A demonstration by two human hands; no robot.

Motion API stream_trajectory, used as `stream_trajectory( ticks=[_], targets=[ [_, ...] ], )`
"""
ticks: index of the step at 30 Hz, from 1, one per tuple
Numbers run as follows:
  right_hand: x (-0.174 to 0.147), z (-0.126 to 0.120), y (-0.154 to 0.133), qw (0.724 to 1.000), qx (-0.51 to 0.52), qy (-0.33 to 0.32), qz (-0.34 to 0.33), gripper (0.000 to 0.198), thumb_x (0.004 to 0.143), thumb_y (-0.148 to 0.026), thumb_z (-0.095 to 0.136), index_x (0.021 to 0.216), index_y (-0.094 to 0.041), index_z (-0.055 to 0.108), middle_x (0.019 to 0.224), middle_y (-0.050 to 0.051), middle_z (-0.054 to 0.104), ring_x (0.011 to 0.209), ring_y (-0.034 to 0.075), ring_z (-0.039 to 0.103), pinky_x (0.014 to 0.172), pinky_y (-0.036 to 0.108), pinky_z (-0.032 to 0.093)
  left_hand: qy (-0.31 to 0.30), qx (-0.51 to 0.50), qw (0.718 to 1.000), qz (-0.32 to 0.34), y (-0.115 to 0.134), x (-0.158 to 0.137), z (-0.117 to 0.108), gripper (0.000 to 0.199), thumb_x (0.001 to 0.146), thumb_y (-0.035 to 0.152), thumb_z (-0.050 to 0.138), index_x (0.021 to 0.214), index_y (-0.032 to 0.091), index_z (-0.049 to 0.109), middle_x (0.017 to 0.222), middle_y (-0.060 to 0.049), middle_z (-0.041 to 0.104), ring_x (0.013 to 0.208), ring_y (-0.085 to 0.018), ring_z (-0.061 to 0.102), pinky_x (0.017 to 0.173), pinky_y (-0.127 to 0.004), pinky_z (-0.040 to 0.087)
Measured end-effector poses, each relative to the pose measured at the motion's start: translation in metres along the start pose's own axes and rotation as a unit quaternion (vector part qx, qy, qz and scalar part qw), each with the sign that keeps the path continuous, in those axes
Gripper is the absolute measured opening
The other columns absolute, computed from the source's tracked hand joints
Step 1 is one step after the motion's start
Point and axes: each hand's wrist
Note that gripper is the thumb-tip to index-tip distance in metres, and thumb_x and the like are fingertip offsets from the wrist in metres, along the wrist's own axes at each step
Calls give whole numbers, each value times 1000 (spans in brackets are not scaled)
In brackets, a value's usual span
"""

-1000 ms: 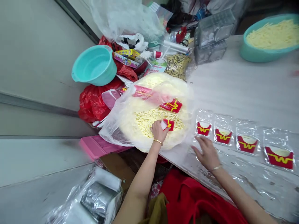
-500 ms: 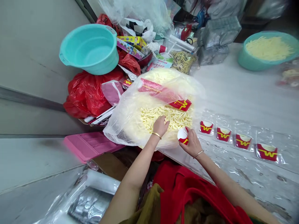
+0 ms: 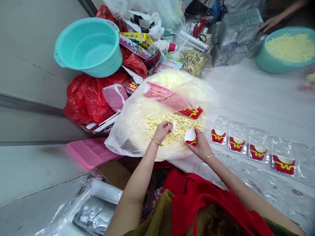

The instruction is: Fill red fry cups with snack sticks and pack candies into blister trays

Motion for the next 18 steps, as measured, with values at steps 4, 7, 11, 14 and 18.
stream_trajectory(
  ticks=[4, 7, 11, 14, 18],
  targets=[
    [16, 12, -16, 999, -12, -31, -28, 81, 74, -43, 69, 138, -13, 30, 124, 18, 48, 114, 33, 46, 96, 51, 43, -74, -132, 987, -49, 19, -19, 1, 23, 66, 29, 70, 77, 17, 53, 64, 6, 48, 52, -4, 49, 50, -17, 33],
    [24, 19, -26, 999, 3, -38, -27, 79, 73, -35, 70, 137, -13, 30, 120, 17, 50, 110, 32, 48, 93, 50, 45, -100, -118, 986, -63, 22, -23, 8, 23, 66, 30, 69, 77, 16, 54, 64, 5, 49, 52, -4, 48, 50, -18, 34],
    [28, 20, -31, 999, 25, -17, -32, 75, 73, -30, 67, 137, -15, 30, 120, 16, 49, 109, 31, 48, 92, 49, 45, -61, 65, 996, -6, 18, -21, 14, 15, 69, 28, 64, 74, 15, 57, 58, 5, 51, 51, -7, 47, 52, -20, 36],
    [27, 18, -33, 998, 23, -31, -51, 73, 74, -31, 67, 137, -17, 30, 119, 15, 50, 109, 31, 48, 93, 49, 45, -29, 237, 967, 94, 18, -21, 14, 5, 72, 20, 59, 73, 15, 61, 62, 3, 54, 57, -8, 49, 57, -21, 38],
    [23, 18, -34, 998, 16, -38, -41, 75, 74, -31, 68, 137, -17, 30, 118, 15, 50, 108, 31, 48, 93, 49, 46, -58, 356, 916, 178, 22, -25, 15, 5, 73, 14, 57, 73, 16, 62, 69, 1, 55, 65, -10, 50, 62, -22, 40]
  ],
)
Point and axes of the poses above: each hand's wrist, its own x-axis towards the middle knuckle, its own z-axis out of the palm, y = z × x
